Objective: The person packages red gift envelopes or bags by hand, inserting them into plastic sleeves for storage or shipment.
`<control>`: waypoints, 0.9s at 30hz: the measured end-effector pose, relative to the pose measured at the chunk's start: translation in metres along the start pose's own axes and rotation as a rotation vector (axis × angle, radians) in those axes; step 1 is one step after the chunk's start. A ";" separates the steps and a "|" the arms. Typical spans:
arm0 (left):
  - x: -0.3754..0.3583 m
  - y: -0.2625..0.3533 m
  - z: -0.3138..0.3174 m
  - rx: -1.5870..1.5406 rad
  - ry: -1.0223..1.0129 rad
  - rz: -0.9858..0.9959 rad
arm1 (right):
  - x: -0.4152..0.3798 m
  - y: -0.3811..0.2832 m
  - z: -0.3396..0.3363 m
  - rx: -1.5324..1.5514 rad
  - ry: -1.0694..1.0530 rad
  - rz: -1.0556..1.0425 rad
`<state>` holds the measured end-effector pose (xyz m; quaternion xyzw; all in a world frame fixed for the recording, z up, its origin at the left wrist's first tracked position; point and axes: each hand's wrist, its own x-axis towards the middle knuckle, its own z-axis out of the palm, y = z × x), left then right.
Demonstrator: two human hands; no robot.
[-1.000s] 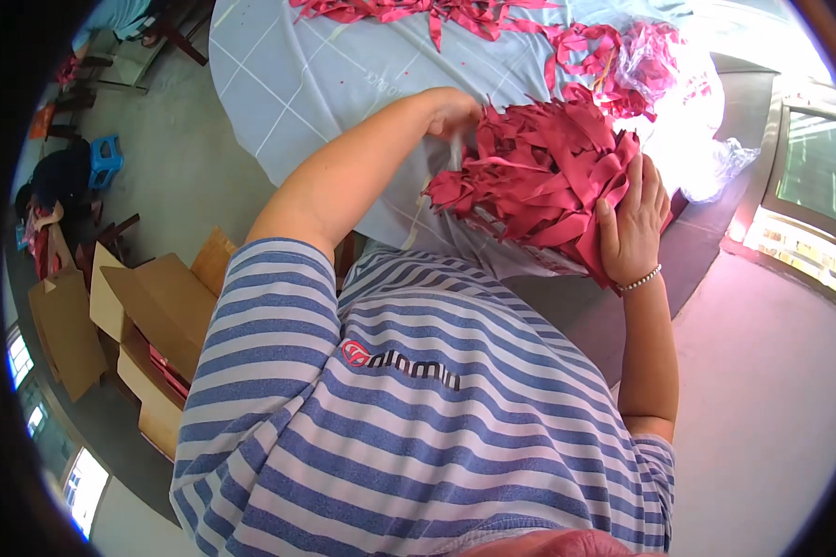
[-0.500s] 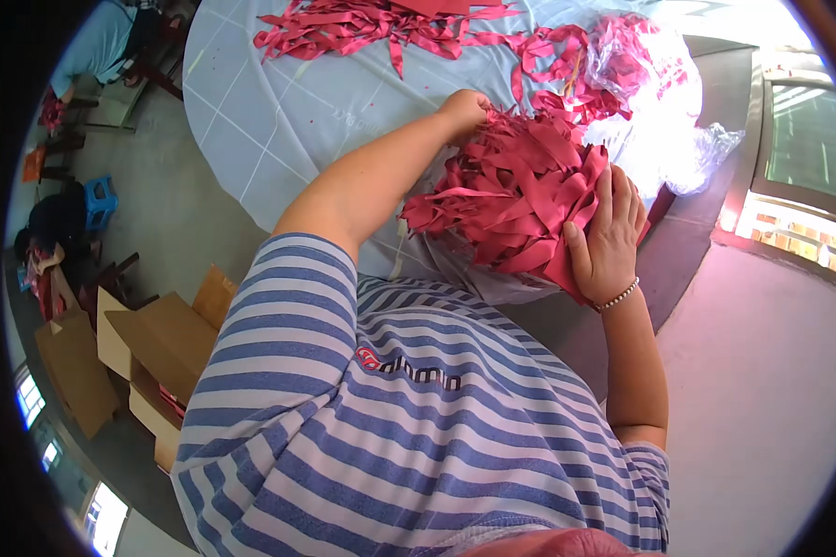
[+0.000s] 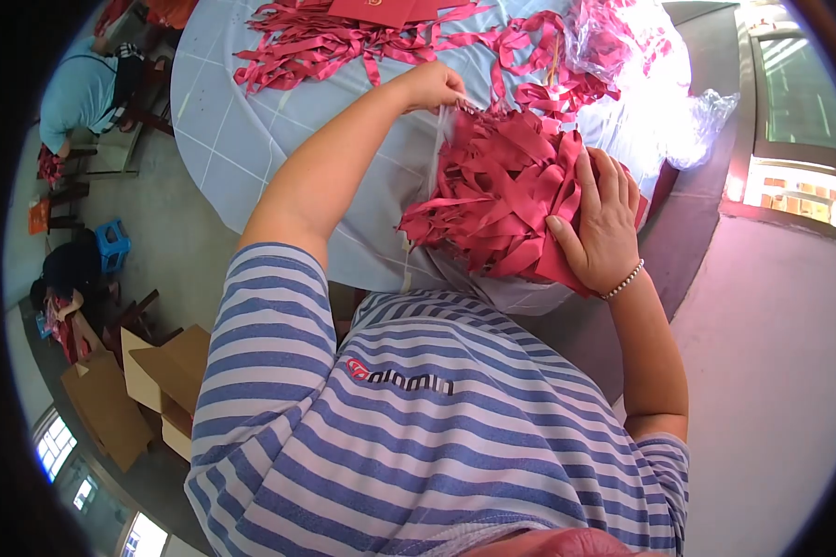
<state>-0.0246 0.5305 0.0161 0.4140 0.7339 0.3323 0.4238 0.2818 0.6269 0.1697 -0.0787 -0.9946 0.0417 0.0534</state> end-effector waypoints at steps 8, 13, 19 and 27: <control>0.010 0.049 0.027 -0.251 0.138 -0.033 | 0.001 0.000 0.000 0.008 0.002 0.006; 0.032 0.083 0.028 0.414 0.306 0.234 | 0.003 -0.001 0.000 0.014 -0.003 0.009; 0.027 0.126 0.037 0.186 0.236 0.475 | 0.001 0.002 -0.002 0.033 -0.002 0.024; -0.038 0.127 0.001 0.561 0.124 0.410 | 0.005 0.001 0.002 0.037 0.040 -0.004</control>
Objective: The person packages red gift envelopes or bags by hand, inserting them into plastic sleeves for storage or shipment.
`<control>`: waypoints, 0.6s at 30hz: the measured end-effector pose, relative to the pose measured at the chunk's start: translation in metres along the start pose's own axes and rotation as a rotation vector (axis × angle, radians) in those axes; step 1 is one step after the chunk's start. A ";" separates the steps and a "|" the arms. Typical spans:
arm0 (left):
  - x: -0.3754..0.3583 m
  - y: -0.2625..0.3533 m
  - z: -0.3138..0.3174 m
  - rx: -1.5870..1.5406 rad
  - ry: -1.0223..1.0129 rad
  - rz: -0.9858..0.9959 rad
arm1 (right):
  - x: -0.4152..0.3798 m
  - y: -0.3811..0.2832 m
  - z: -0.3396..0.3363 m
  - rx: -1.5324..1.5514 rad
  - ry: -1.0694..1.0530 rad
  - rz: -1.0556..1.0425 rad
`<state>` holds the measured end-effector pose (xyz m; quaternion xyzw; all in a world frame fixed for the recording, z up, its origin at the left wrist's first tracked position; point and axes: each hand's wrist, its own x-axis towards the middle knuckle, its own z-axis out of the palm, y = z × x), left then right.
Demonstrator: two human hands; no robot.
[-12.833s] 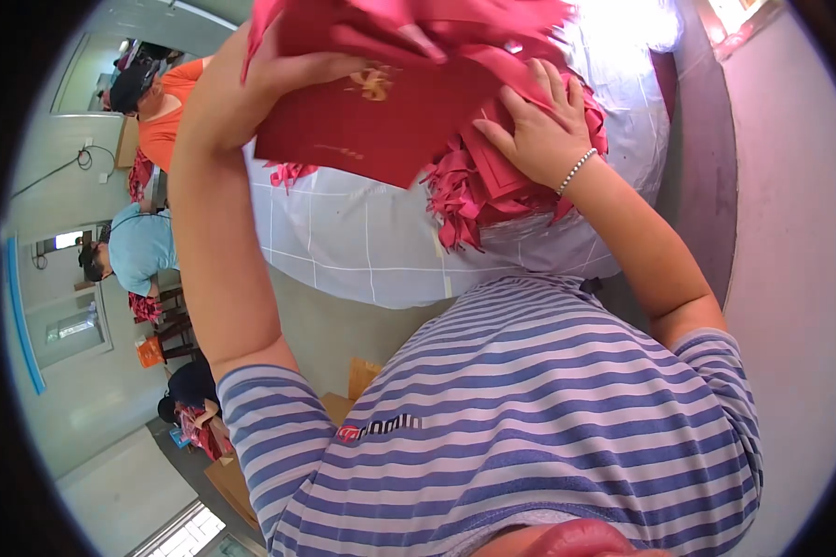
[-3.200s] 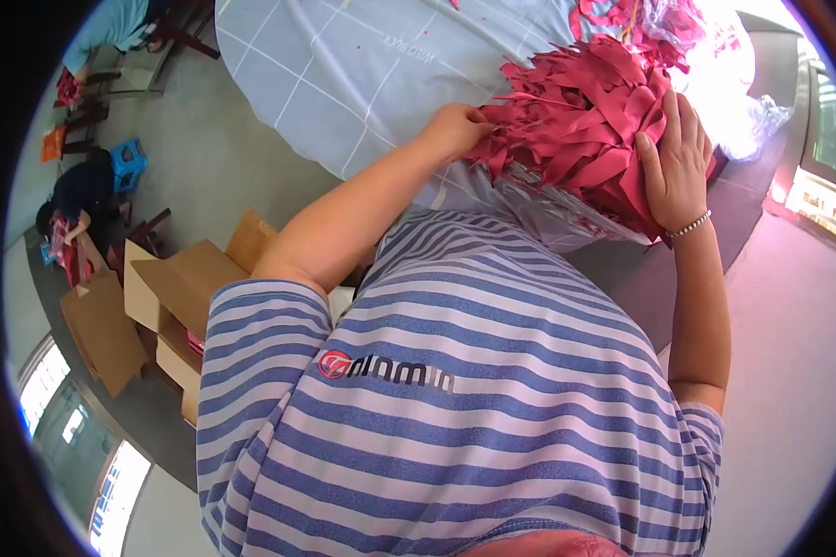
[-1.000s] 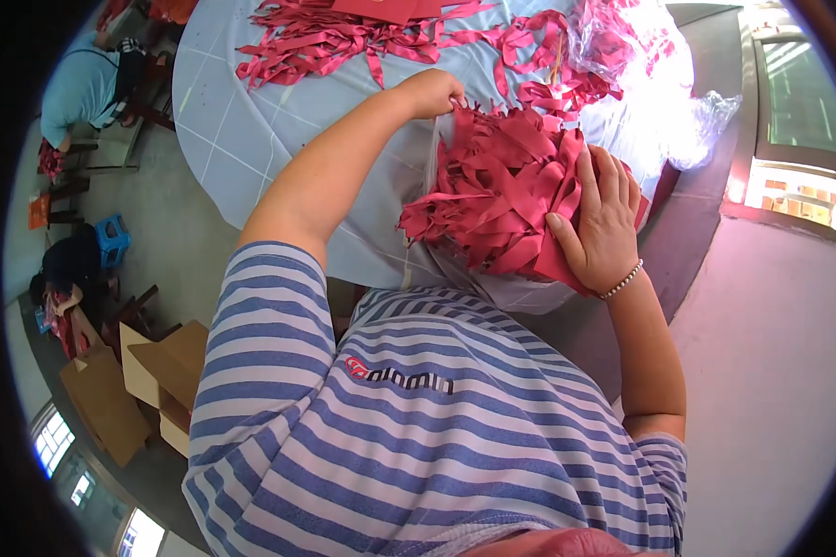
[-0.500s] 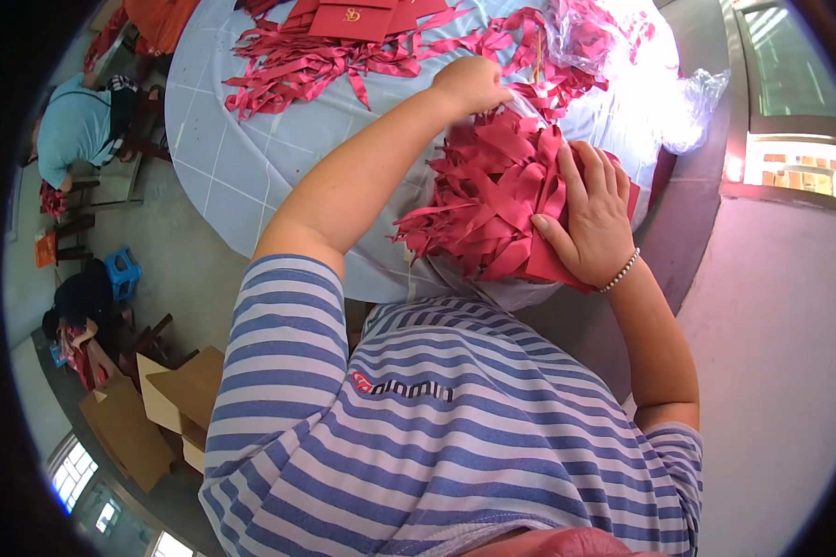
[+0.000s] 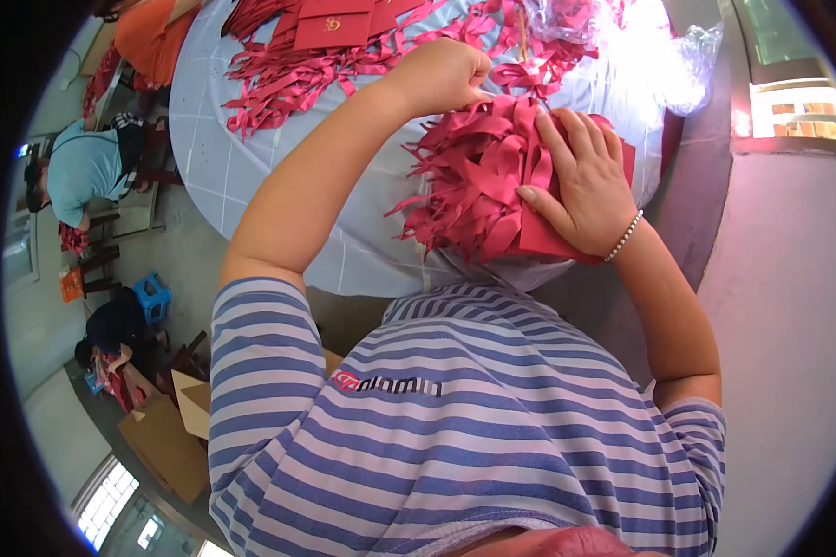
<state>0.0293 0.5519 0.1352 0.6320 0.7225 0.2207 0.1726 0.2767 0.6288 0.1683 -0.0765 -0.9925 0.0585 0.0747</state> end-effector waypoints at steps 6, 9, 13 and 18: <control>-0.045 -0.020 0.022 0.373 -0.089 -0.220 | -0.002 0.001 0.002 -0.018 0.014 0.025; -0.072 -0.047 0.041 0.098 -0.021 -0.367 | -0.004 0.004 0.004 -0.016 0.023 0.016; -0.094 -0.049 0.056 -0.775 0.178 -0.657 | -0.003 0.003 0.007 -0.037 0.045 -0.004; -0.109 -0.061 0.076 -1.606 0.138 -0.667 | -0.003 0.009 0.009 -0.046 0.024 -0.011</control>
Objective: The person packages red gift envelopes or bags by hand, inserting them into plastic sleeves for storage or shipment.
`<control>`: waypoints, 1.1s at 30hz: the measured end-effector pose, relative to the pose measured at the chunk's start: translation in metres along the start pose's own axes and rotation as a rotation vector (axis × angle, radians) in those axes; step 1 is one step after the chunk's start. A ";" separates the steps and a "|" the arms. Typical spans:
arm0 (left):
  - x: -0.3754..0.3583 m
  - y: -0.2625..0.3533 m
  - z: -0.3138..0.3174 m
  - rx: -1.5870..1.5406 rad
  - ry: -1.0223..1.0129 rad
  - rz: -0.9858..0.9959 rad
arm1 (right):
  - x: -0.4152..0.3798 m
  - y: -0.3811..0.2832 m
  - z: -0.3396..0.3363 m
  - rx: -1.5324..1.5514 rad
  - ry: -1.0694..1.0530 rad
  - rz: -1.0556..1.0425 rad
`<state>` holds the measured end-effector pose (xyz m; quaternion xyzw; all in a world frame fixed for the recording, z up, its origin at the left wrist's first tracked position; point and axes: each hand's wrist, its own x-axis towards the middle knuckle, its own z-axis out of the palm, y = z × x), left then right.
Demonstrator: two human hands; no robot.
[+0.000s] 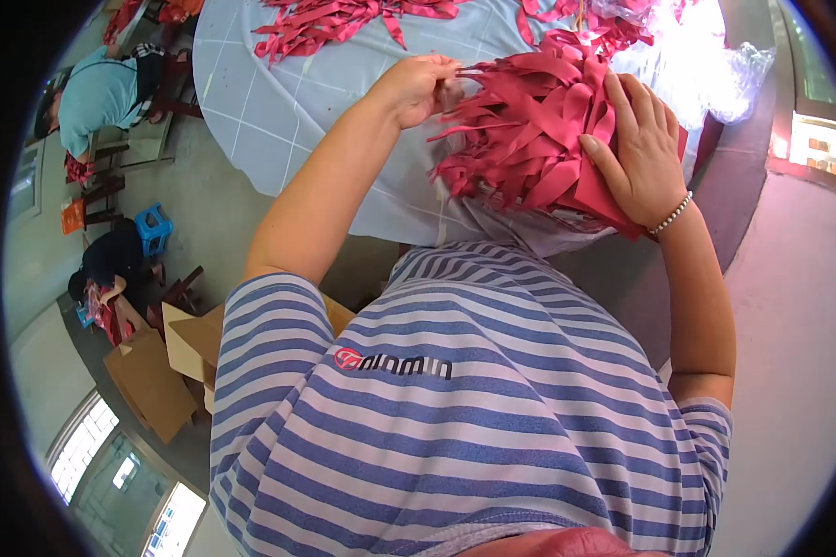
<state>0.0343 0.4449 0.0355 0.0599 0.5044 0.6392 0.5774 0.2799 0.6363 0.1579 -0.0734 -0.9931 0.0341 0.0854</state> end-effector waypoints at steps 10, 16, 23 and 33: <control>-0.038 -0.049 -0.004 1.430 0.472 0.378 | -0.001 -0.001 0.002 0.006 0.020 -0.044; -0.074 -0.093 0.001 1.251 0.247 -0.123 | 0.000 0.001 0.004 0.011 0.029 -0.057; -0.121 -0.062 0.042 0.515 0.100 -0.102 | 0.002 -0.002 -0.001 -0.024 -0.006 -0.081; -0.112 -0.009 0.072 0.196 0.010 0.150 | -0.001 -0.002 0.004 -0.075 0.048 -0.052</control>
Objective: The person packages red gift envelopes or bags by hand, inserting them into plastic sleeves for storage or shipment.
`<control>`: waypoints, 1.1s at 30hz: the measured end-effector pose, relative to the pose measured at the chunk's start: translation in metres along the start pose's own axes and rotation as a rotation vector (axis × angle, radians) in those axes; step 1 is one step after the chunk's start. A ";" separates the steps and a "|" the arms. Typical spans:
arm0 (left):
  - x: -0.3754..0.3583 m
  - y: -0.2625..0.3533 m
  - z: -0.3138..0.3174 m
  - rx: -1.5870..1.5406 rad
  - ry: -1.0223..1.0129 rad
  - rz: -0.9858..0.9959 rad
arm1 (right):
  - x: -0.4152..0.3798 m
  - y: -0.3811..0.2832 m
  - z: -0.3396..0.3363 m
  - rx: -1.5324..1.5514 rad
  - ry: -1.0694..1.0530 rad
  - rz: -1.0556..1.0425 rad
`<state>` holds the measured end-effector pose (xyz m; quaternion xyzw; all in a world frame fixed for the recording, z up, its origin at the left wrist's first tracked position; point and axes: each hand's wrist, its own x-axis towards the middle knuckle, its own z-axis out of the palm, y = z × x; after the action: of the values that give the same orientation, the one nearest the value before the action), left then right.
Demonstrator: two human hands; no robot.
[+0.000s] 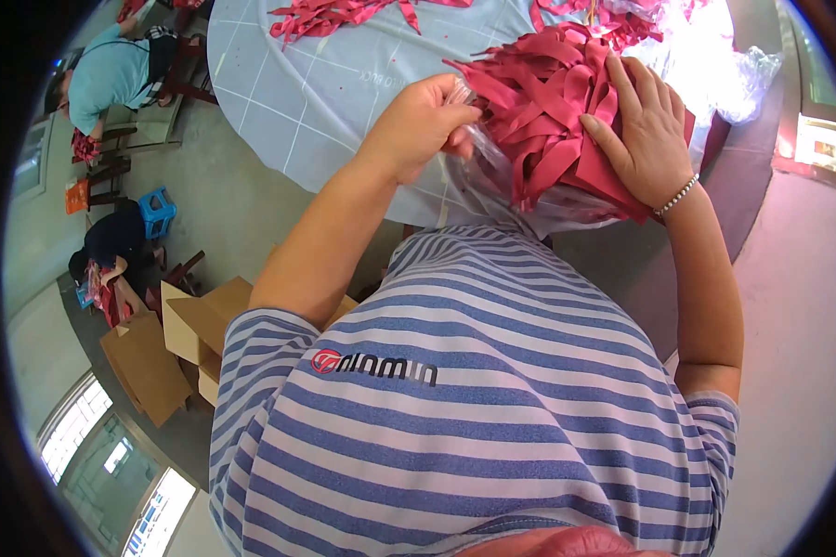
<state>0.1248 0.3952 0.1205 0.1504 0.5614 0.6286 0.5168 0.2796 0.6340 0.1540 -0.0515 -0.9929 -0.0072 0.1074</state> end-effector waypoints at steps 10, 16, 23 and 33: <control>0.069 -0.011 -0.024 0.344 0.189 -0.191 | -0.003 -0.001 -0.001 0.034 -0.015 -0.014; 0.065 0.001 -0.007 -0.642 0.244 -0.207 | -0.001 -0.006 -0.003 0.023 -0.020 -0.017; 0.059 0.011 -0.013 -0.380 0.024 -0.062 | -0.007 -0.003 -0.004 0.031 -0.020 -0.040; 0.065 0.054 0.048 -0.033 0.145 0.245 | -0.003 -0.005 -0.011 0.038 -0.073 -0.085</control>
<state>0.1086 0.4839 0.1577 0.1634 0.5643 0.7055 0.3965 0.2843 0.6279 0.1643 -0.0072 -0.9974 0.0092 0.0718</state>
